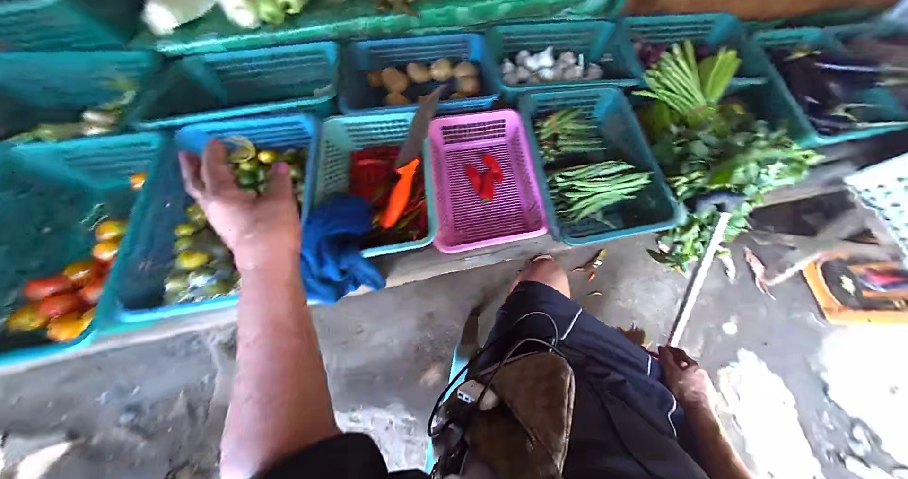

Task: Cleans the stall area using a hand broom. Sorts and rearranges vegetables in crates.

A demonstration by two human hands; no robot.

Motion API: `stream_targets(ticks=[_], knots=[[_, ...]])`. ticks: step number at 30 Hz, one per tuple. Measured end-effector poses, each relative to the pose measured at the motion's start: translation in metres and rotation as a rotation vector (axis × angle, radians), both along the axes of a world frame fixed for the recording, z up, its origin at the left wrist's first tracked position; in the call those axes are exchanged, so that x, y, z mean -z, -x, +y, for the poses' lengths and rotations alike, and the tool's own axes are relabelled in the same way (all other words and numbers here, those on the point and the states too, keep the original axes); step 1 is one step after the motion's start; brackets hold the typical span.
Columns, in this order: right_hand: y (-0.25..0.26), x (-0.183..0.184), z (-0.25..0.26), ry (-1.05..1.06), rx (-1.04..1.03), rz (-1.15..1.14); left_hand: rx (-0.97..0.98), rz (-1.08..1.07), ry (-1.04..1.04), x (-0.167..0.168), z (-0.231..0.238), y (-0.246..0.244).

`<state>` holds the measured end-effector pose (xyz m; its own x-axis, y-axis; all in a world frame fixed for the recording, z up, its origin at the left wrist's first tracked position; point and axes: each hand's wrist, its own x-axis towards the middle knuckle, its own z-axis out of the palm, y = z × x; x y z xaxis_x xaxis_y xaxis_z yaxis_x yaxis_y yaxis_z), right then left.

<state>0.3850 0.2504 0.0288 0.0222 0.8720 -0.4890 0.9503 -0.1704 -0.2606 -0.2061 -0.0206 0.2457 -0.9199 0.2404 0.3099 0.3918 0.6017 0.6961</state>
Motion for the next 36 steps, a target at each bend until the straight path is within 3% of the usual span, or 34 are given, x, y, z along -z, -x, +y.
stream_targets(ticks=[3,9,13,17,19,22,26,28,33,34,36], knots=[[0.002,-0.001,-0.002,0.005,-0.014,-0.007,0.054,0.034,0.035,0.012,0.024,-0.033],[0.002,-0.017,-0.014,-0.003,-0.14,0.154,0.475,0.085,0.169,0.096,0.089,-0.105],[0.019,-0.077,-0.014,-0.219,-0.063,0.628,0.62,0.188,0.398,0.128,0.108,-0.126],[0.049,-0.122,0.014,-0.444,0.253,1.296,0.584,0.194,0.599,0.122,0.117,-0.131],[0.071,-0.134,0.026,-0.486,0.405,1.467,0.572,0.24,0.619,0.124,0.119,-0.132],[0.107,-0.127,0.01,-0.168,0.417,1.45,0.561,0.258,0.606,0.126,0.12,-0.134],[0.124,-0.098,-0.02,0.225,0.215,1.4,0.552,0.266,0.595,0.127,0.122,-0.134],[0.11,-0.108,-0.014,0.129,0.181,1.389,0.554,0.27,0.593,0.128,0.121,-0.135],[0.092,-0.135,0.014,-0.41,0.303,1.383,0.561,0.258,0.619,0.127,0.121,-0.135],[0.095,-0.136,0.012,-0.424,0.271,1.379,0.562,0.247,0.624,0.127,0.121,-0.135],[0.101,-0.136,0.001,-0.249,0.165,1.38,0.567,0.216,0.644,0.125,0.122,-0.136]])
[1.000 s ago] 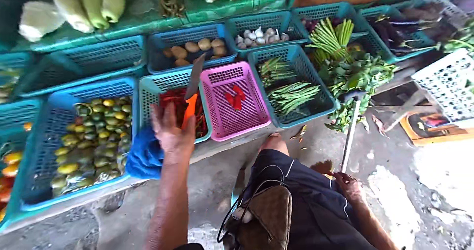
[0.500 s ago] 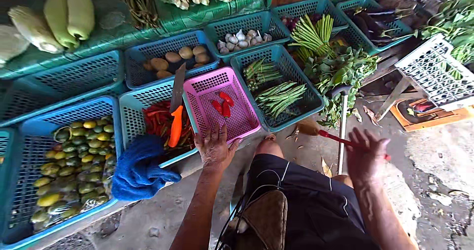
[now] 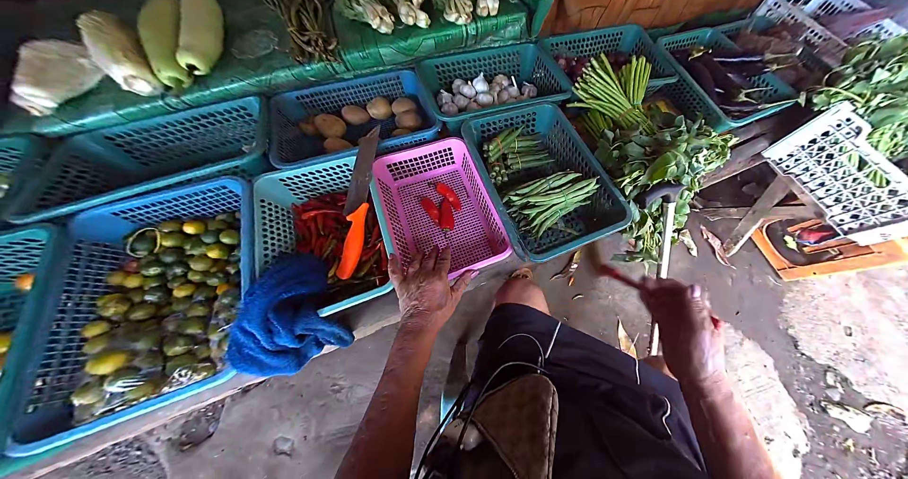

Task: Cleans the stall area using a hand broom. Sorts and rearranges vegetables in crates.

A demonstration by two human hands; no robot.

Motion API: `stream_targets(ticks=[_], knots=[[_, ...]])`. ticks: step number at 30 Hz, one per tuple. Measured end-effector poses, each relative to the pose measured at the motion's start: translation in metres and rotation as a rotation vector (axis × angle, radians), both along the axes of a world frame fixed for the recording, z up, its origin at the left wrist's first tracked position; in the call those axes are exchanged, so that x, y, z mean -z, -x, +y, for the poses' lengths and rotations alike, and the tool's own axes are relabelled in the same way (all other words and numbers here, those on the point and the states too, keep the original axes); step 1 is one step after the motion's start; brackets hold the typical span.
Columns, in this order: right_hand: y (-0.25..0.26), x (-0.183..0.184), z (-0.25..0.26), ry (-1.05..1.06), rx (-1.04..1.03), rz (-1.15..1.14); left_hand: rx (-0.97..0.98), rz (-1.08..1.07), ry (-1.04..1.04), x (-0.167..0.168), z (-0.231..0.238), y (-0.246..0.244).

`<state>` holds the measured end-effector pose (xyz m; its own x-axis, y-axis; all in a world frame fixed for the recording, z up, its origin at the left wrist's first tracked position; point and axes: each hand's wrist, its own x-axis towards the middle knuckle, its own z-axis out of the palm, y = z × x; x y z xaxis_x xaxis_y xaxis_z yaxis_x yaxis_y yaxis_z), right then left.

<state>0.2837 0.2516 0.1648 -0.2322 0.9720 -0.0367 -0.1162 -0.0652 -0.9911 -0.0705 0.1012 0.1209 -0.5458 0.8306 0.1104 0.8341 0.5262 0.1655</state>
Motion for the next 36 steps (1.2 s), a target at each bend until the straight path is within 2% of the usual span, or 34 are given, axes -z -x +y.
stream_targets(ticks=[2,3,5,8,10,11,13,15,17,20,22,24,26,28,31,34,36], knots=[[0.003,0.003,-0.01,0.151,-0.149,0.059,0.013,-0.022,0.007,-0.002,0.0,0.0],[0.003,0.006,-0.012,0.155,-0.171,0.077,0.024,-0.032,0.004,-0.003,-0.001,0.001],[-0.003,0.005,-0.01,0.009,-0.139,-0.013,0.046,-0.054,-0.085,-0.002,-0.006,0.004],[-0.017,-0.012,-0.007,-0.35,-0.024,-0.417,0.042,-0.232,-0.496,0.005,-0.011,0.009],[-0.026,-0.034,-0.012,-0.428,-0.035,-0.596,0.006,-0.375,-0.725,0.002,-0.016,0.014],[-0.034,-0.046,-0.012,-0.429,-0.091,-0.563,-0.032,-0.362,-0.776,0.0,-0.018,0.018],[-0.049,-0.069,-0.013,-0.385,-0.243,-0.319,-0.151,-0.264,-0.71,-0.007,-0.023,0.022],[-0.051,-0.091,-0.013,-0.351,-0.352,-0.11,-0.21,-0.163,-0.479,-0.013,-0.026,0.026],[-0.041,-0.111,-0.017,-0.375,-0.393,0.021,-0.181,-0.075,-0.275,-0.009,-0.028,0.024],[0.0,-0.111,-0.026,-0.466,-0.437,0.082,-0.114,0.057,-0.339,0.012,-0.028,0.013],[0.03,-0.085,-0.033,-0.432,-0.564,0.078,-0.102,0.054,-0.325,0.019,-0.026,0.005],[0.047,-0.051,-0.039,-0.366,-0.658,0.004,-0.11,-0.011,-0.294,0.025,-0.026,0.006],[0.044,-0.039,-0.041,-0.36,-0.686,-0.131,-0.075,0.011,-0.3,0.026,-0.027,0.011],[0.026,-0.05,-0.034,-0.348,-0.656,-0.244,-0.067,0.008,-0.256,0.019,-0.027,0.009],[0.002,-0.081,-0.026,-0.446,-0.479,-0.466,-0.065,0.003,-0.213,0.013,-0.026,0.009],[-0.012,-0.095,-0.025,-0.647,-0.283,-0.879,-0.062,-0.16,-0.114,-0.008,-0.025,0.006],[-0.018,-0.088,-0.023,-0.741,-0.196,-1.035,-0.03,-0.263,-0.221,-0.02,-0.019,0.003]])
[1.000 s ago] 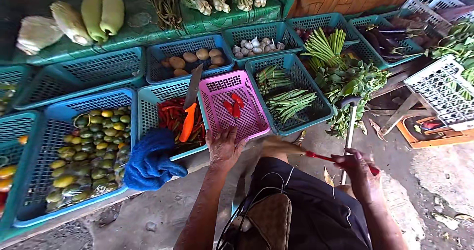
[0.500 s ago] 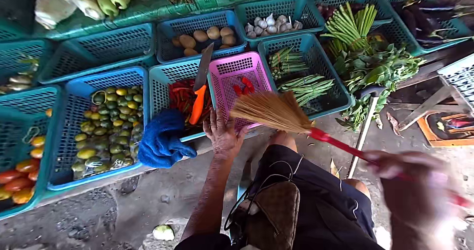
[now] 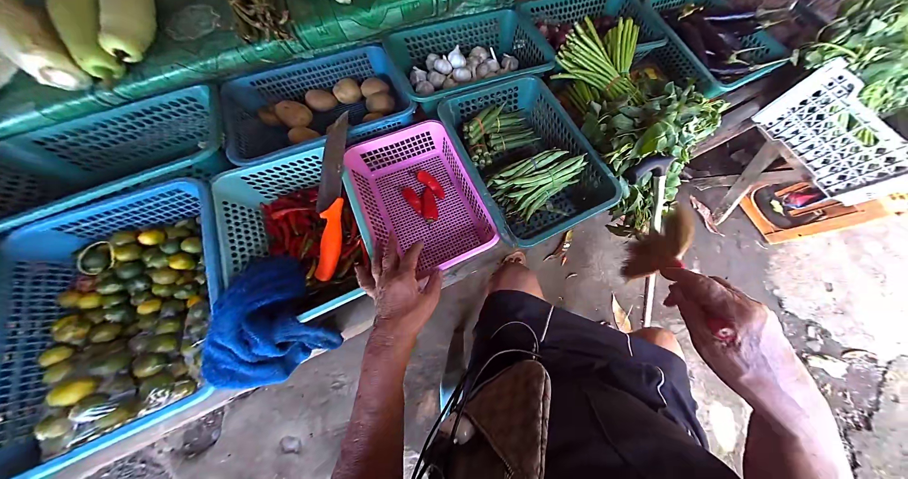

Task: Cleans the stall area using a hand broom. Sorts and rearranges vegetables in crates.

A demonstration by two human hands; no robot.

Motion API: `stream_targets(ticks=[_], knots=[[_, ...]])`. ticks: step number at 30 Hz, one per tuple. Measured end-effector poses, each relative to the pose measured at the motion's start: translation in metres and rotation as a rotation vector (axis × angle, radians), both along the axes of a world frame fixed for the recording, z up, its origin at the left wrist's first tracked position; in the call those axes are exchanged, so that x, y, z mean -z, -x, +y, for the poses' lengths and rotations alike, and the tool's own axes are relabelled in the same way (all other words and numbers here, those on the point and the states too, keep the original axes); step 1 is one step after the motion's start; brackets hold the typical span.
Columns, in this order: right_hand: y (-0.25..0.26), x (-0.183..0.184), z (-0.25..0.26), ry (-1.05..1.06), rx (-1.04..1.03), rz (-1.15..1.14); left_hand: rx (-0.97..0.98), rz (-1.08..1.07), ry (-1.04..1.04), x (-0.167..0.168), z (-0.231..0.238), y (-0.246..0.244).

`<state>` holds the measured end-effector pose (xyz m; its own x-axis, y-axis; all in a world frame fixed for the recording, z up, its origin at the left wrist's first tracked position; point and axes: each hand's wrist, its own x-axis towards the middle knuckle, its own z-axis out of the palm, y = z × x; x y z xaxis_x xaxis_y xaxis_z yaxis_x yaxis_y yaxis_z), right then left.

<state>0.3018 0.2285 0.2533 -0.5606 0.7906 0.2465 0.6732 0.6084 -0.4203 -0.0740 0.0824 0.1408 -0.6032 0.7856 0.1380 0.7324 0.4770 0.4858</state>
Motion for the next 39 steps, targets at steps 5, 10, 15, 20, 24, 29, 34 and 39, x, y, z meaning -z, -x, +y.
stream_targets(ticks=[5,10,15,20,24,29,34,39], knots=[[-0.031,0.049,0.007,0.012,0.03,-0.026,0.2,-0.036,-0.139,-0.045,0.071,-0.015],[-0.064,0.12,-0.009,0.287,0.143,-0.179,0.455,-0.028,0.035,-0.051,0.189,-0.041],[-0.089,0.203,-0.037,0.279,0.262,-0.259,0.365,-0.028,0.396,-0.019,0.253,-0.045],[-0.09,0.212,-0.03,0.327,0.321,-0.229,0.305,-0.087,0.319,-0.018,0.25,-0.037],[-0.084,0.212,-0.025,0.313,0.311,-0.239,0.143,-0.304,0.004,-0.034,0.243,-0.022],[-0.084,0.213,-0.023,0.317,0.308,-0.241,0.066,-0.434,-0.118,-0.041,0.244,-0.01],[-0.086,0.217,-0.024,0.306,0.316,-0.231,0.267,-0.265,0.263,-0.03,0.255,-0.038],[-0.087,0.216,-0.023,0.286,0.311,-0.195,0.402,-0.041,0.567,-0.018,0.266,-0.053]])
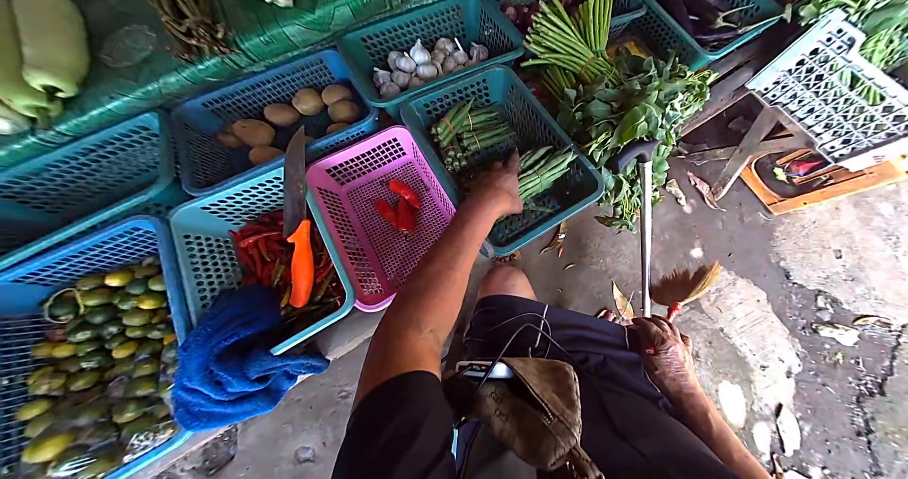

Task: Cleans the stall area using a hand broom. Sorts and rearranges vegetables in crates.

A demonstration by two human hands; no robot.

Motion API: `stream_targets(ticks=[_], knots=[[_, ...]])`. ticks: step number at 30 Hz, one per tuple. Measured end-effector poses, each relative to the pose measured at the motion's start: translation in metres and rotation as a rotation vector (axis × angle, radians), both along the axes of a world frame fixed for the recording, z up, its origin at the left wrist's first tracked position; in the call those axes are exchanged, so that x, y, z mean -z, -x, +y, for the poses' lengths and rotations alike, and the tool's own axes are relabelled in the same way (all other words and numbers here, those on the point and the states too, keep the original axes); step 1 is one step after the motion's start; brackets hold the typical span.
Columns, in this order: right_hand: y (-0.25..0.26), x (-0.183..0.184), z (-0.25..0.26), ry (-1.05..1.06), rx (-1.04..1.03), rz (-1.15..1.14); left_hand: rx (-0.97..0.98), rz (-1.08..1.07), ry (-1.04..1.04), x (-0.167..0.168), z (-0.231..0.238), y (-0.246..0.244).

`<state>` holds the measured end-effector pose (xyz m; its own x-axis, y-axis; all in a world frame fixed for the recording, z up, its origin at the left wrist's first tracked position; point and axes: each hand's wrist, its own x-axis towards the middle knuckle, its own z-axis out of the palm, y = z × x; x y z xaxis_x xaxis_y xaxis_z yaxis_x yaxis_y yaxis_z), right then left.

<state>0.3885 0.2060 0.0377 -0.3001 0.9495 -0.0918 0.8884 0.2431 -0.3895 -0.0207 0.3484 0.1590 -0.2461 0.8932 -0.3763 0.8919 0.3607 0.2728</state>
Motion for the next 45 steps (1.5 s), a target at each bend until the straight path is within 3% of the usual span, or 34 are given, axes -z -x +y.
stream_targets(ticks=[6,10,13,16,18,21,24,30,36,41,45], knots=[[-0.002,0.0,0.0,-0.013,0.016,-0.006,-0.144,-0.006,-0.22,0.0,0.0,0.018],[0.0,0.0,0.001,0.011,0.028,-0.008,-0.105,0.116,-0.168,-0.002,0.002,0.015],[0.001,0.001,0.001,0.006,0.032,-0.017,0.077,0.257,-0.249,0.001,-0.005,0.005],[0.001,0.0,0.0,0.018,0.031,-0.014,0.4,0.215,-0.427,0.006,-0.014,-0.002],[0.001,-0.001,0.0,0.016,0.032,-0.009,0.549,0.174,-0.411,0.005,-0.012,-0.005],[0.0,0.001,0.001,0.013,0.031,-0.003,0.623,0.171,-0.322,-0.002,-0.009,-0.009],[0.0,0.002,0.001,-0.001,0.03,-0.008,0.624,0.226,-0.208,0.0,-0.004,-0.015],[-0.002,0.002,0.0,-0.015,0.035,0.003,0.606,0.314,-0.162,0.022,0.003,-0.016],[-0.001,0.004,0.001,-0.016,0.045,0.0,0.657,0.425,-0.125,0.019,0.006,-0.018],[-0.002,0.004,0.0,-0.024,0.05,0.009,0.627,0.284,-0.181,0.024,0.006,-0.01],[-0.002,0.001,-0.001,0.01,0.054,0.007,0.478,0.032,-0.317,0.018,0.0,0.0]])
